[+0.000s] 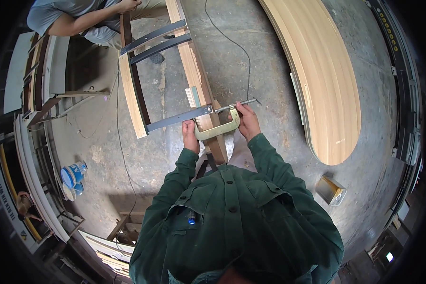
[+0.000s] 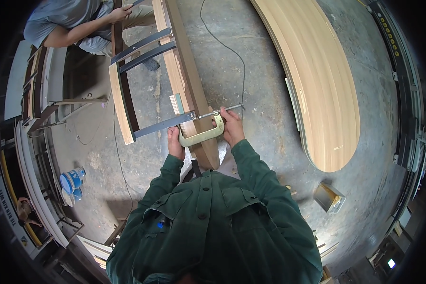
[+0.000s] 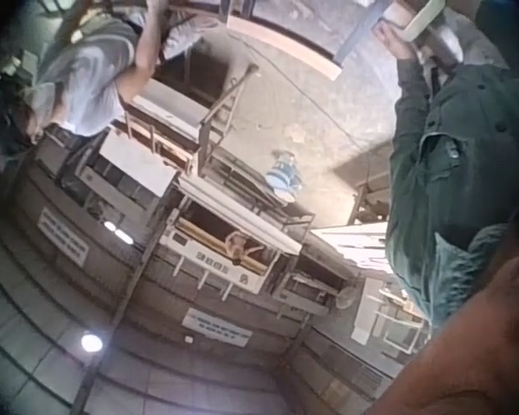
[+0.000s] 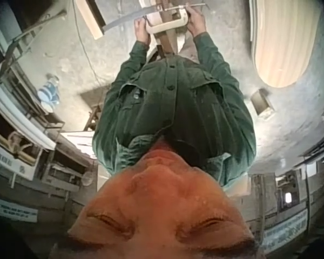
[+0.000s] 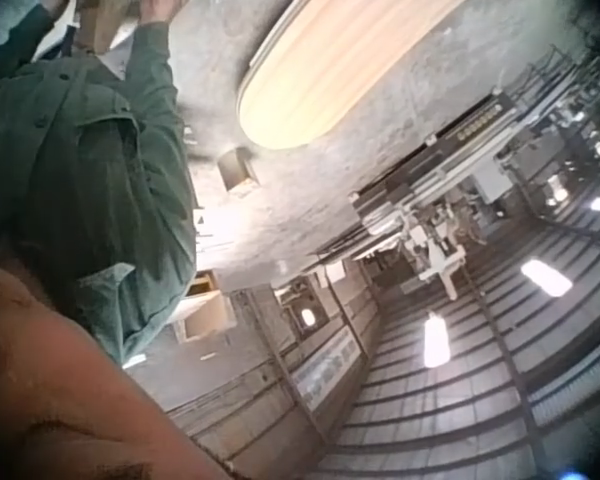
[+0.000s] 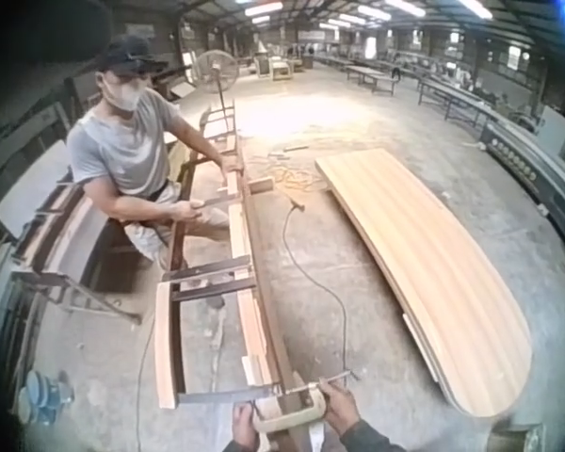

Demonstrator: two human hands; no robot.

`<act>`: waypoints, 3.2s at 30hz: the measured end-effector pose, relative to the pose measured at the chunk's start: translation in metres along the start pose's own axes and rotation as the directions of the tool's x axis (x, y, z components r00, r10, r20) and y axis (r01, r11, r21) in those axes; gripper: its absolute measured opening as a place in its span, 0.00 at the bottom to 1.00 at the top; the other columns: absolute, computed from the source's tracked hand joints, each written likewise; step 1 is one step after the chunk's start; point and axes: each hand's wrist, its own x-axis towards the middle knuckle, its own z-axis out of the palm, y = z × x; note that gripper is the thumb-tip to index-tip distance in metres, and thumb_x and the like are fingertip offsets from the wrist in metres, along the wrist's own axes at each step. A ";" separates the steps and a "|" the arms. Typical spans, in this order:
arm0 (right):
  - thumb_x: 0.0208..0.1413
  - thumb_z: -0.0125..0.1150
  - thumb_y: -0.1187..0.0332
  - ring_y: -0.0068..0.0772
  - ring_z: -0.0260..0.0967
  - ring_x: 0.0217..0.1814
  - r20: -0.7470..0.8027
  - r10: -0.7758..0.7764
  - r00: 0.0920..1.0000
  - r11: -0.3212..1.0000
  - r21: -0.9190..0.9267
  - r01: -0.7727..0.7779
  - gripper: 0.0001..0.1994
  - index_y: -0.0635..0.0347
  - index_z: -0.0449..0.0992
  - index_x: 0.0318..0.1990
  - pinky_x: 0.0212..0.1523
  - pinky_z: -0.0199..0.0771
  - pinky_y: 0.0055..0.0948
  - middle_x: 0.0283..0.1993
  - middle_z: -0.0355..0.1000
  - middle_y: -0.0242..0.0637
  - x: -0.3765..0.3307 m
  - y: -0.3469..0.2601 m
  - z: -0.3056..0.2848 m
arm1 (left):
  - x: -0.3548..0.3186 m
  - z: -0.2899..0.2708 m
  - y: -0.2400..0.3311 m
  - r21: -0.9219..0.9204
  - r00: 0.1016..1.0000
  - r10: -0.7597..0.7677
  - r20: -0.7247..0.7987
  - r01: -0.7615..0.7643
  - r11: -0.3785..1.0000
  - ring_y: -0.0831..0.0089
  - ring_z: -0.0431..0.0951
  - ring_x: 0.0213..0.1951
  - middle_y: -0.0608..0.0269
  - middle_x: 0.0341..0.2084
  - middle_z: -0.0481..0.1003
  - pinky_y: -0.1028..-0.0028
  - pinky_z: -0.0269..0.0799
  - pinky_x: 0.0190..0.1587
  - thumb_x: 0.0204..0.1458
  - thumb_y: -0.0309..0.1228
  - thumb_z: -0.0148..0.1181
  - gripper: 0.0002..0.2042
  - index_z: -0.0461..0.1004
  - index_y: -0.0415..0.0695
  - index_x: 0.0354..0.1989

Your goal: Assembling wooden furniture components using clamps and a hand router in an industrial workshop.

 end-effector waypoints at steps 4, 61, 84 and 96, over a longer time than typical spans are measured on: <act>0.53 0.60 0.66 0.28 0.70 0.22 0.050 0.033 0.998 0.999 -0.011 -0.033 0.09 0.63 0.69 0.32 0.20 0.75 0.27 0.25 0.70 0.36 0.002 -0.002 -0.003 | 0.000 0.000 0.001 -0.017 1.000 -0.024 0.005 0.024 1.000 0.80 0.67 0.38 0.70 0.34 0.67 0.76 0.63 0.46 0.57 0.31 0.46 0.04 0.65 0.46 0.36; 0.56 0.56 0.64 0.32 0.70 0.22 -0.077 0.072 0.994 0.981 -0.172 -0.084 0.11 0.64 0.70 0.33 0.22 0.74 0.30 0.26 0.69 0.36 0.026 0.000 -0.008 | 0.023 -0.002 0.009 -0.002 0.959 -0.271 -0.084 0.272 0.962 0.70 0.72 0.45 0.64 0.42 0.71 0.69 0.69 0.48 0.57 0.32 0.50 0.11 0.67 0.44 0.47; 0.57 0.55 0.64 0.34 0.69 0.20 -0.026 0.043 0.999 0.993 -0.113 -0.046 0.11 0.64 0.69 0.33 0.21 0.74 0.32 0.25 0.69 0.38 0.023 0.002 -0.004 | 0.028 -0.010 0.006 0.018 0.952 -0.290 -0.094 0.293 0.956 0.70 0.73 0.44 0.64 0.42 0.72 0.69 0.70 0.47 0.57 0.31 0.49 0.11 0.67 0.44 0.48; 0.56 0.56 0.65 0.32 0.69 0.21 -0.067 0.069 0.995 0.995 -0.064 -0.073 0.10 0.65 0.69 0.32 0.22 0.77 0.31 0.26 0.69 0.38 0.031 0.000 -0.002 | 0.042 -0.014 0.007 0.111 0.911 -0.410 -0.043 0.412 0.904 0.66 0.74 0.42 0.62 0.42 0.73 0.61 0.72 0.42 0.57 0.37 0.47 0.14 0.68 0.45 0.47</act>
